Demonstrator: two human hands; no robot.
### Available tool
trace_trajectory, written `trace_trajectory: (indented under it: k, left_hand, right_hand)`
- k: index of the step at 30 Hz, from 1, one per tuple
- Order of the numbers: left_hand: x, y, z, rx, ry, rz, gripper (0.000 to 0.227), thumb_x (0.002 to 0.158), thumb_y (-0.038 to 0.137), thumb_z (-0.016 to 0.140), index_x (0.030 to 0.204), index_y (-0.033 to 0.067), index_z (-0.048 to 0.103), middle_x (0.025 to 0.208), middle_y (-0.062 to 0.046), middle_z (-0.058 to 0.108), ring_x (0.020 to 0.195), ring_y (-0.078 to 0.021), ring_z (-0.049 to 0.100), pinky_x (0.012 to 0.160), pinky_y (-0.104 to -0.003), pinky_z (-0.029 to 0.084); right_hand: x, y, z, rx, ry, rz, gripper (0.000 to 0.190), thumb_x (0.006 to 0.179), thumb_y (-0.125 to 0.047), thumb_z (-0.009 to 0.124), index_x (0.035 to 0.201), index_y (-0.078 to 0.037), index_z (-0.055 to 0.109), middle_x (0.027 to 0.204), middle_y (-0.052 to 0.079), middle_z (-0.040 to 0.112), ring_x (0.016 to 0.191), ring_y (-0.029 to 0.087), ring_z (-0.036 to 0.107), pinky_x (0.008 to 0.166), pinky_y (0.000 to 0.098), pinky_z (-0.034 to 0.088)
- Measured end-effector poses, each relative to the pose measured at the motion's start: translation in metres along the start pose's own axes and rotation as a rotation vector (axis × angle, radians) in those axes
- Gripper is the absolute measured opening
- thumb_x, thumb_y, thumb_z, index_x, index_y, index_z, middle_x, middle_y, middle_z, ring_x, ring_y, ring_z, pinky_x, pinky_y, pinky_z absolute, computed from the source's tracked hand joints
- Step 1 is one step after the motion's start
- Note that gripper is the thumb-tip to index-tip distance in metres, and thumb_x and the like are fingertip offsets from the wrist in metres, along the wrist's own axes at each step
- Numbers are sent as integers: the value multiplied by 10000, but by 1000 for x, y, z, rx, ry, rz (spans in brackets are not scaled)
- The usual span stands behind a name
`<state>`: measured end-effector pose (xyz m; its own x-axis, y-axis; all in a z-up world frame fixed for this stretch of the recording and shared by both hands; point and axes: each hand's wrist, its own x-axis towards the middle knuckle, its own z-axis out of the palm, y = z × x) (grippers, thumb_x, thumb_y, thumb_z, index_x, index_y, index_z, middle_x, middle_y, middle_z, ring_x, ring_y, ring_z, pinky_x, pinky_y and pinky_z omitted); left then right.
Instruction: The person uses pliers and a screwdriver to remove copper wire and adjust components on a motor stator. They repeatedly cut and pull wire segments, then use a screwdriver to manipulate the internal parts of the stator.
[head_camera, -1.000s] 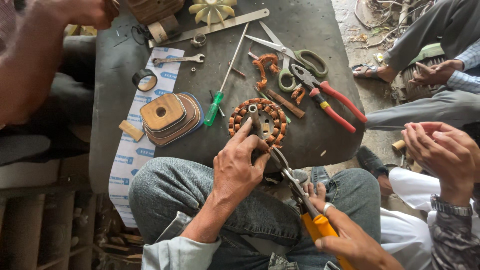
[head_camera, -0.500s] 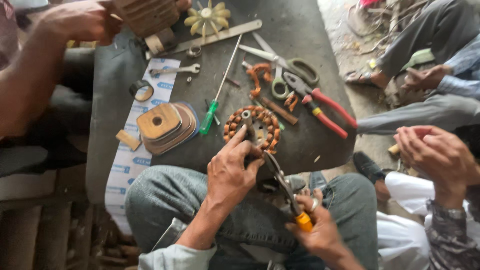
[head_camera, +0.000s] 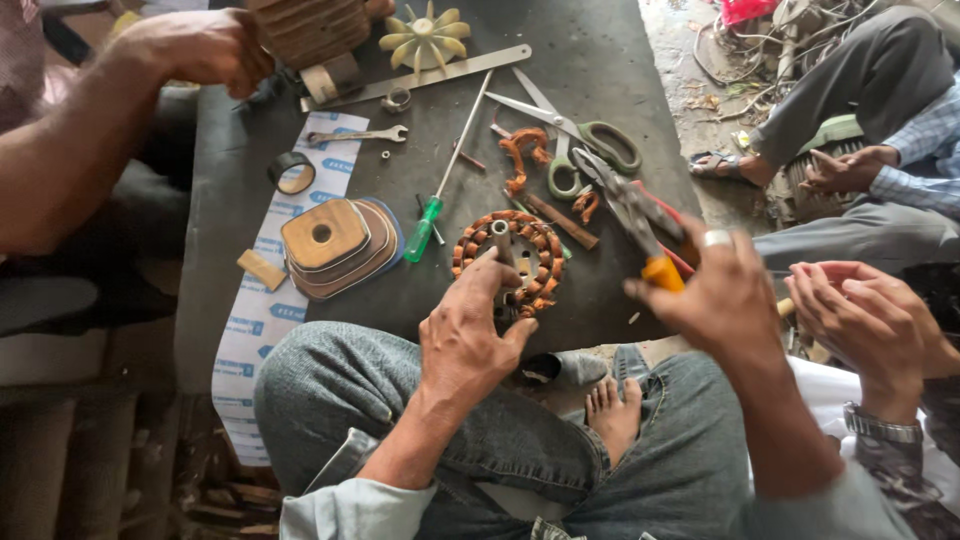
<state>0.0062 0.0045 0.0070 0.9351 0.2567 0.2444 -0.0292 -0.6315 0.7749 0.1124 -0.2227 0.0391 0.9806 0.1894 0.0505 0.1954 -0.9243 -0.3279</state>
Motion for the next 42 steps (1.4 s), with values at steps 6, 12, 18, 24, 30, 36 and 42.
trace_trajectory:
  k: [6, 12, 18, 24, 30, 36, 42]
  left_hand:
    - [-1, 3, -3, 12, -38, 32, 617, 619, 151, 882, 1160, 97, 590, 1362, -155, 627, 1228, -390, 616, 978, -468, 506]
    - [-2, -2, 0, 52, -73, 75, 649, 615, 108, 849, 1203, 112, 574, 1463, -191, 526, 1322, -395, 526, 1071, -538, 393]
    - [0, -13, 11, 176, 4, 215, 598, 678, 93, 846, 1208, 138, 573, 1464, -216, 518, 1398, -401, 496, 1213, -578, 286]
    - [6, -17, 15, 112, 1, 361, 569, 647, 24, 806, 1164, 142, 599, 1345, -206, 560, 1304, -448, 522, 1123, -536, 408]
    - [15, -20, 15, 19, 30, 347, 507, 634, 88, 858, 1080, 118, 619, 1190, -172, 638, 1176, -426, 624, 1013, -481, 500]
    - [5, -30, 8, -646, -105, 205, 544, 686, 50, 936, 1136, 79, 631, 1242, -114, 681, 1150, -255, 686, 982, -334, 588]
    - [16, -40, 10, -968, -314, -17, 698, 727, -1, 889, 1357, 67, 596, 1199, -66, 592, 1152, -224, 661, 951, -327, 598]
  right_hand:
    - [31, 59, 12, 249, 312, -506, 858, 779, -467, 881, 1455, -44, 562, 1290, 204, 597, 1222, 344, 598, 1062, 457, 494]
    - [41, 280, 27, -487, 139, -358, 769, 828, -412, 811, 1448, -35, 555, 1311, 190, 593, 1231, 318, 594, 1066, 434, 492]
    - [22, 370, 110, -961, 72, -704, 682, 878, -357, 742, 1442, -25, 548, 1332, 175, 589, 1239, 291, 590, 1069, 410, 489]
    - [27, 342, 119, -1179, 257, -876, 597, 928, -302, 672, 1436, -16, 541, 1353, 161, 585, 1247, 265, 586, 1073, 386, 487]
    - [27, 334, 109, -1398, 396, -916, 516, 978, -247, 602, 1429, -7, 534, 1374, 146, 581, 1256, 239, 582, 1076, 363, 485]
    - [24, 334, 101, -1739, 542, -921, 441, 1027, -192, 532, 1423, 3, 527, 1395, 131, 578, 1264, 213, 579, 1080, 339, 483]
    - [11, 330, 65, -1789, 329, -790, 406, 1062, -178, 452, 1435, -19, 482, 1447, 85, 535, 1293, 160, 542, 1093, 310, 463]
